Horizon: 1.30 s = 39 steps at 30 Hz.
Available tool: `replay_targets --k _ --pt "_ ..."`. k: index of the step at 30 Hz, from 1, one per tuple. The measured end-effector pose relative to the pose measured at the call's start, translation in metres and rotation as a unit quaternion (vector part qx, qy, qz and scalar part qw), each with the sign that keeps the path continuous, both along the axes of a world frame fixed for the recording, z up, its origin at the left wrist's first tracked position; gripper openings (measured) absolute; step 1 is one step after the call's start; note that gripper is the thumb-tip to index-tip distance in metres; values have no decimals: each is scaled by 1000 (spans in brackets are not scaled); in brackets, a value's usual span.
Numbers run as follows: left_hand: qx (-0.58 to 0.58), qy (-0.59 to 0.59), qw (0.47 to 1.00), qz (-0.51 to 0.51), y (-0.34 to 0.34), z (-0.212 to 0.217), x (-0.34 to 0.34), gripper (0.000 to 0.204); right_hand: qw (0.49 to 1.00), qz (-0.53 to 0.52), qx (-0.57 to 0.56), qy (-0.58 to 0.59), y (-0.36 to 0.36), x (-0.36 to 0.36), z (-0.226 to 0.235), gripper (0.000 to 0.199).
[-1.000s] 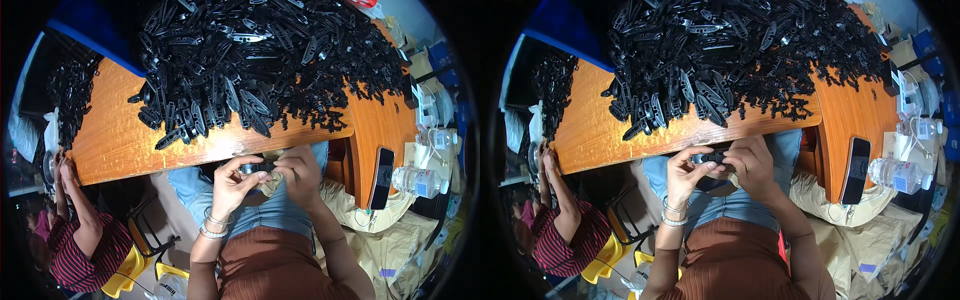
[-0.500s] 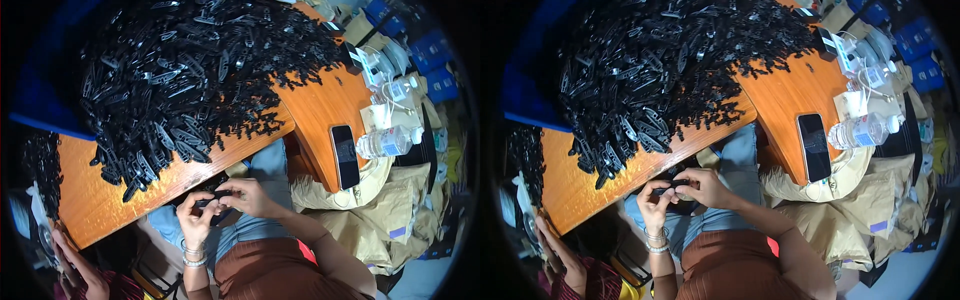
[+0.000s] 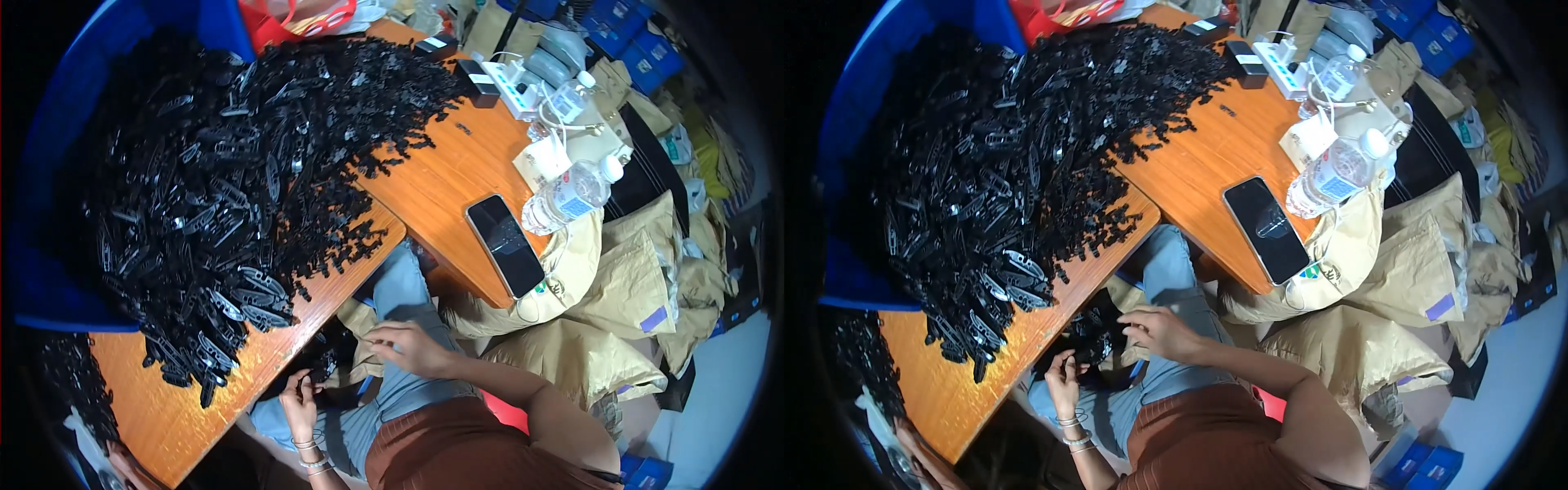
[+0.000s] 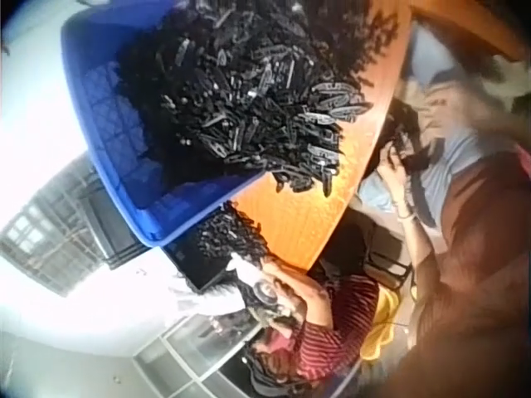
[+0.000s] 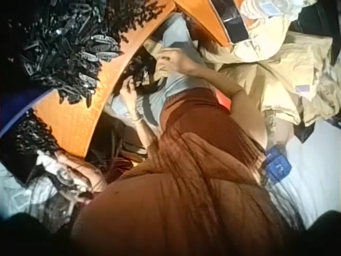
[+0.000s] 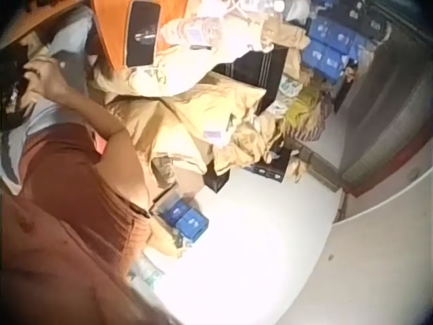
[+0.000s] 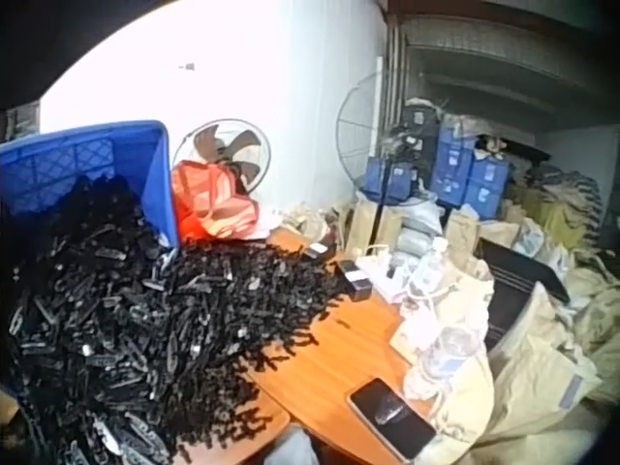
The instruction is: Assembling small black plastic components by hand at a workbench in a warehouse environment.
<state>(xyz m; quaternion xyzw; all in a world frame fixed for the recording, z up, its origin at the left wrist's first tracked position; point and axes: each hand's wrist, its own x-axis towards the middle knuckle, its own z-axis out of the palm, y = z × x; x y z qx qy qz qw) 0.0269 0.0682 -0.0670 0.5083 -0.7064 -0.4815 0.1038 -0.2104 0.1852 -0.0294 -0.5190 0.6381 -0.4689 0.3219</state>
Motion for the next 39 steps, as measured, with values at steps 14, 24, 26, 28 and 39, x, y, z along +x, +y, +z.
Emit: replay_targets --k 14,24,26,28,39 --pt "-197 -83 956 -201 8 -42 -5 34 783 -458 -205 367 80 -128 116 16" --pt "-142 -123 932 -311 22 -30 -40 30 869 -419 -4 262 138 -323 101 19" --pt "-130 -135 931 -312 25 -21 -52 30 819 -333 16 467 135 -348 75 22" --pt "-124 -68 937 -319 33 -7 -65 29 811 -377 23 446 129 -355 65 22" --pt "-197 48 884 -421 48 32 -130 23 854 -415 69 306 138 -370 109 33"
